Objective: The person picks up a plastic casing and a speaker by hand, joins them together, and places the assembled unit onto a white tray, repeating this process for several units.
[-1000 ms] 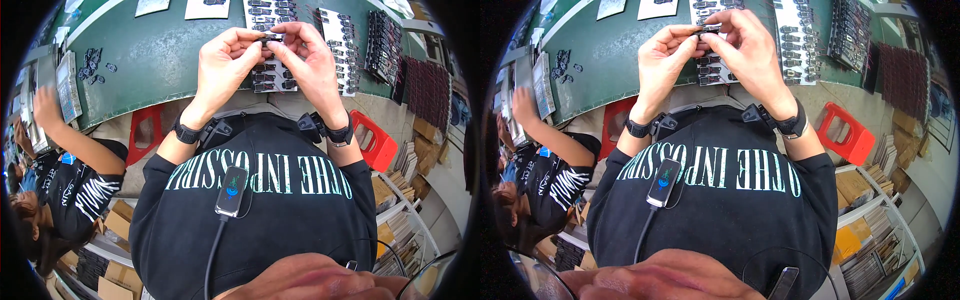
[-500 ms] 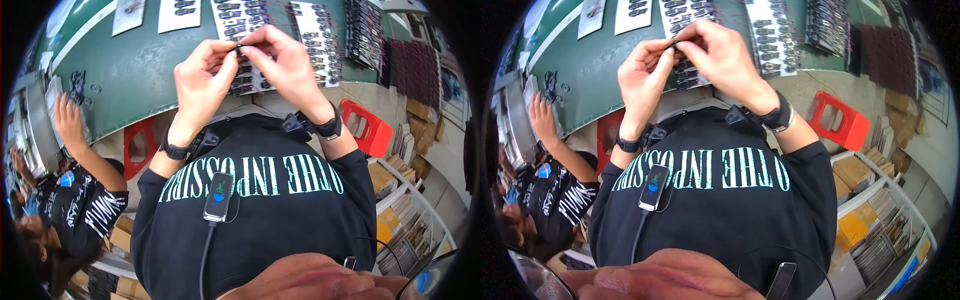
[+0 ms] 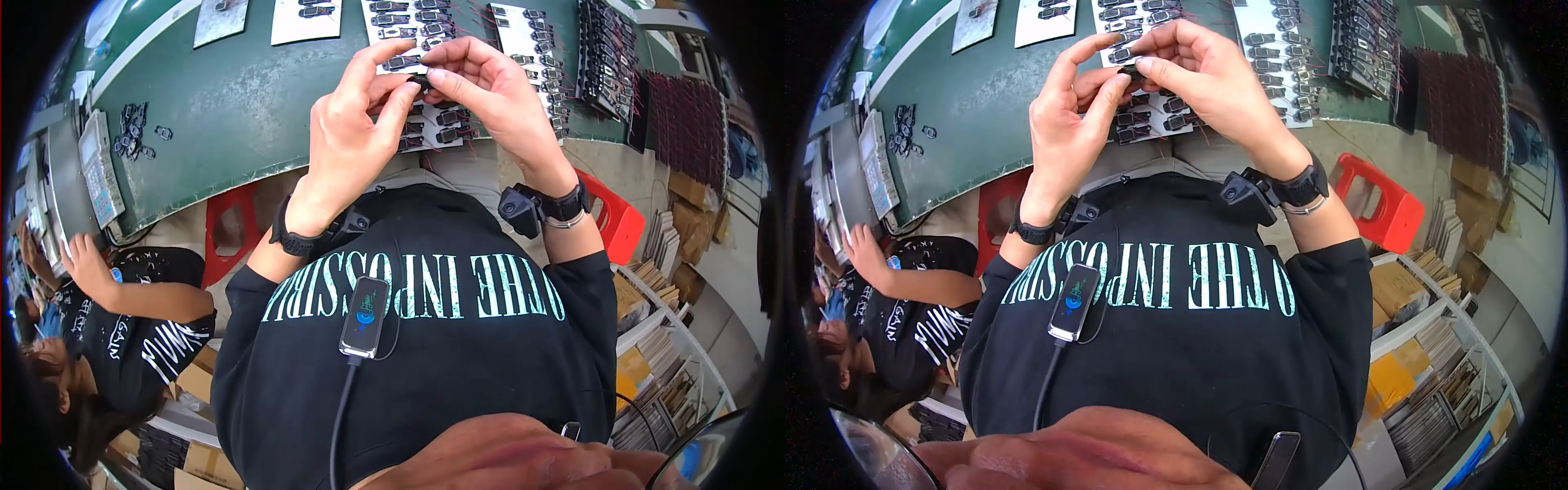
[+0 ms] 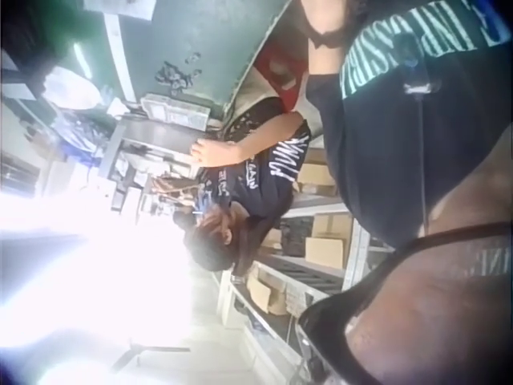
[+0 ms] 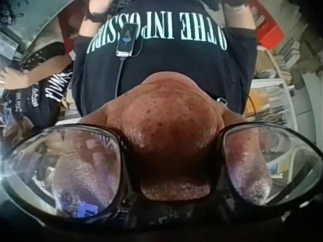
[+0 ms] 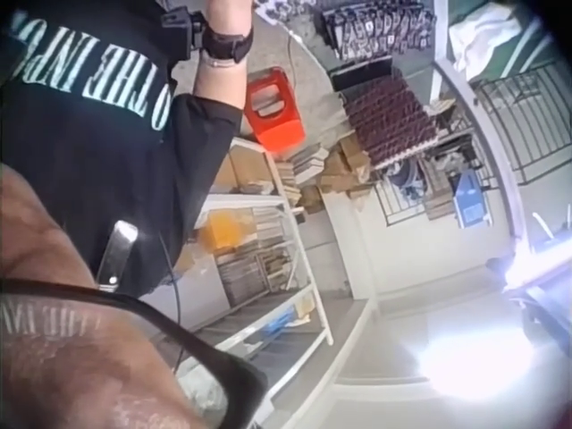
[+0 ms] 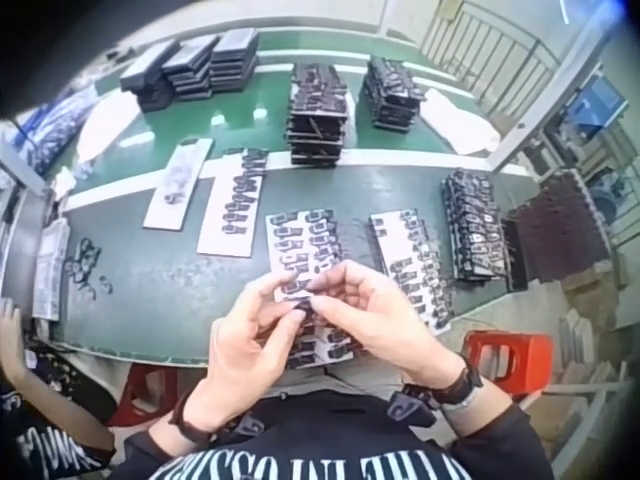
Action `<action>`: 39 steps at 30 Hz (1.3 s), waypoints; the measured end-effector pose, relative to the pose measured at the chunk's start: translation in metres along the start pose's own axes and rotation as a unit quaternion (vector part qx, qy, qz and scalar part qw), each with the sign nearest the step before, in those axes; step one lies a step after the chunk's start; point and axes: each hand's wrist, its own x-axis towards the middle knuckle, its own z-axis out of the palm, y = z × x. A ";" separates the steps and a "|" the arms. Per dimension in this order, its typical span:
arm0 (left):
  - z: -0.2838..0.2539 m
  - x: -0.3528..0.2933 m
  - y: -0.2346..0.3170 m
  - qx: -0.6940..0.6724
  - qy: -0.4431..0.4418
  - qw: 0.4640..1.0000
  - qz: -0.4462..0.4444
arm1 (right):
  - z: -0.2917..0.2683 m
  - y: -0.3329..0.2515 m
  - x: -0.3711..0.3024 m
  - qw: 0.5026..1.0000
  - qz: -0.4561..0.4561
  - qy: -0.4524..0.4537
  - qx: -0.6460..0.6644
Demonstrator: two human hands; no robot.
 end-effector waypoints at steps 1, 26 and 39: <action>0.001 0.000 -0.002 0.019 0.005 1.000 0.020 | 0.001 0.003 -0.001 1.000 0.000 0.001 0.000; -0.011 0.004 -0.009 -0.071 0.007 0.997 0.011 | -0.115 -0.016 0.014 0.782 -0.140 0.093 -0.600; -0.014 -0.004 -0.013 -0.055 0.002 0.998 -0.004 | -0.115 -0.021 0.007 0.765 -0.147 0.075 -0.623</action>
